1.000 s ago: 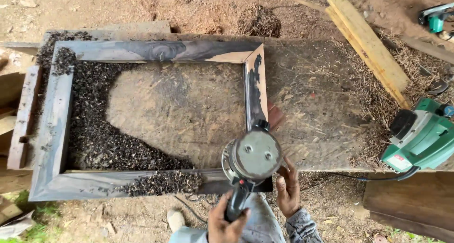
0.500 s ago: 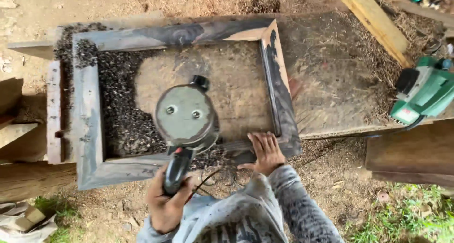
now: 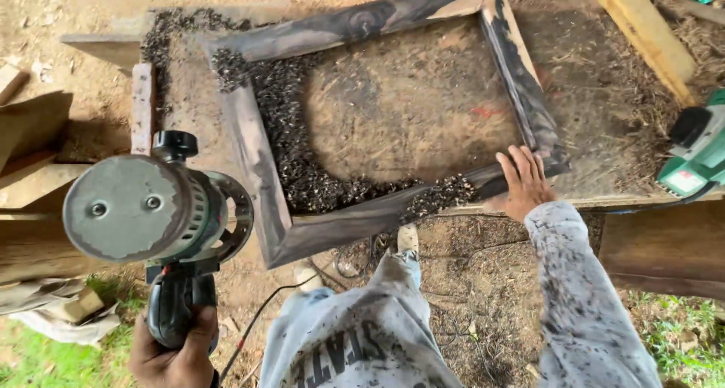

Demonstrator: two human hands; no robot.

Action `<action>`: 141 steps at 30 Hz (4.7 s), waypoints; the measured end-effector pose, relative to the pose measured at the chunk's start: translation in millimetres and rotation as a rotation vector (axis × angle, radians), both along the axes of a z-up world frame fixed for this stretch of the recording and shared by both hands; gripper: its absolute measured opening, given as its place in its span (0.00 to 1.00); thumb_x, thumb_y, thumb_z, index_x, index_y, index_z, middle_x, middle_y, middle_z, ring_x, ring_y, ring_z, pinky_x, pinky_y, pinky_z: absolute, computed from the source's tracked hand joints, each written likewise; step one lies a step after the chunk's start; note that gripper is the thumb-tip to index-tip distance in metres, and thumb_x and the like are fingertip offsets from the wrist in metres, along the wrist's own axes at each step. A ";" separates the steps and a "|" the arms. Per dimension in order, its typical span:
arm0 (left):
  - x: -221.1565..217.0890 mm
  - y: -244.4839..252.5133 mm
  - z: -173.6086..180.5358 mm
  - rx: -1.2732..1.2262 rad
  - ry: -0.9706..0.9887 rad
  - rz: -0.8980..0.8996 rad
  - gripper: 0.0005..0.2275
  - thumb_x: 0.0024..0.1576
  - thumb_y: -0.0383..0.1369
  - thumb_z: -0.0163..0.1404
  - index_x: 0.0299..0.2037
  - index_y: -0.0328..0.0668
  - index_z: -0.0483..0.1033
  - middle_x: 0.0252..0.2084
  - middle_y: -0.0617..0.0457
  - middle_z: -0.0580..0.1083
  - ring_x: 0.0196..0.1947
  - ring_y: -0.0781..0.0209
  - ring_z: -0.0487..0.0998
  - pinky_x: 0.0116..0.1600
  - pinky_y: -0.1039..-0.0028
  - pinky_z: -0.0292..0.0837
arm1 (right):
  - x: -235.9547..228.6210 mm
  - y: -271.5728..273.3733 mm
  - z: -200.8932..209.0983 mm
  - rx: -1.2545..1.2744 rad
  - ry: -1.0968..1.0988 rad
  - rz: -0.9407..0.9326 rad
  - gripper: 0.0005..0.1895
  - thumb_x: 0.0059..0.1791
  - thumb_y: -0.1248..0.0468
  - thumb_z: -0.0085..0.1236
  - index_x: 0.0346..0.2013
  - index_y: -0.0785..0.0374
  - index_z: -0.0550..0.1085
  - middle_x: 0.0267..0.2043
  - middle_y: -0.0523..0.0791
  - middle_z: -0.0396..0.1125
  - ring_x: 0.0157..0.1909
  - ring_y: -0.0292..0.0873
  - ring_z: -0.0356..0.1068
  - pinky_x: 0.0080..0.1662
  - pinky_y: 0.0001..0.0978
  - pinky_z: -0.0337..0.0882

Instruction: Using a power wood router to shape the inner edges of a wooden frame.

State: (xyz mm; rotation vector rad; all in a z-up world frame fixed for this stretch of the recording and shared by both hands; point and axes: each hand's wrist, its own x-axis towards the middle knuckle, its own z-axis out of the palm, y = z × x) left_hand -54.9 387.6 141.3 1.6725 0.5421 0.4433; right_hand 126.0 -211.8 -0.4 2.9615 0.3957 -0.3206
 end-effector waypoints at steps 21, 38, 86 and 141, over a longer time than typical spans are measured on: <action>24.8 52.1 -32.1 -0.179 0.032 -0.338 0.12 0.52 0.22 0.61 0.45 0.34 0.77 0.32 0.59 0.74 0.28 0.73 0.70 0.31 0.81 0.66 | -8.7 154.1 22.0 0.023 -0.296 -0.327 0.43 0.51 0.39 0.55 0.72 0.60 0.58 0.80 0.60 0.33 0.79 0.66 0.27 0.67 0.74 0.33; 67.1 26.0 -109.4 -0.227 0.118 -0.675 0.14 0.51 0.20 0.62 0.46 0.33 0.76 0.34 0.58 0.74 0.33 0.71 0.71 0.38 0.81 0.69 | -56.9 248.6 -15.3 0.452 -0.415 -0.312 0.46 0.52 0.40 0.49 0.77 0.61 0.50 0.80 0.59 0.39 0.80 0.67 0.35 0.73 0.72 0.38; 154.8 76.5 -149.9 -0.132 0.173 -1.001 0.08 0.51 0.19 0.58 0.40 0.33 0.79 0.21 0.55 0.74 0.18 0.69 0.72 0.24 0.76 0.67 | -74.8 466.8 -18.5 1.042 -0.977 -0.898 0.14 0.47 0.61 0.67 0.48 0.55 0.80 0.74 0.54 0.50 0.77 0.66 0.46 0.71 0.57 0.55; 125.8 194.7 -183.4 -0.207 0.247 -1.281 0.08 0.53 0.21 0.63 0.40 0.34 0.79 0.31 0.51 0.81 0.25 0.70 0.78 0.26 0.79 0.72 | -134.9 462.5 -53.1 1.898 -0.545 -1.655 0.34 0.45 0.47 0.65 0.51 0.71 0.68 0.39 0.48 0.68 0.36 0.45 0.72 0.34 0.40 0.81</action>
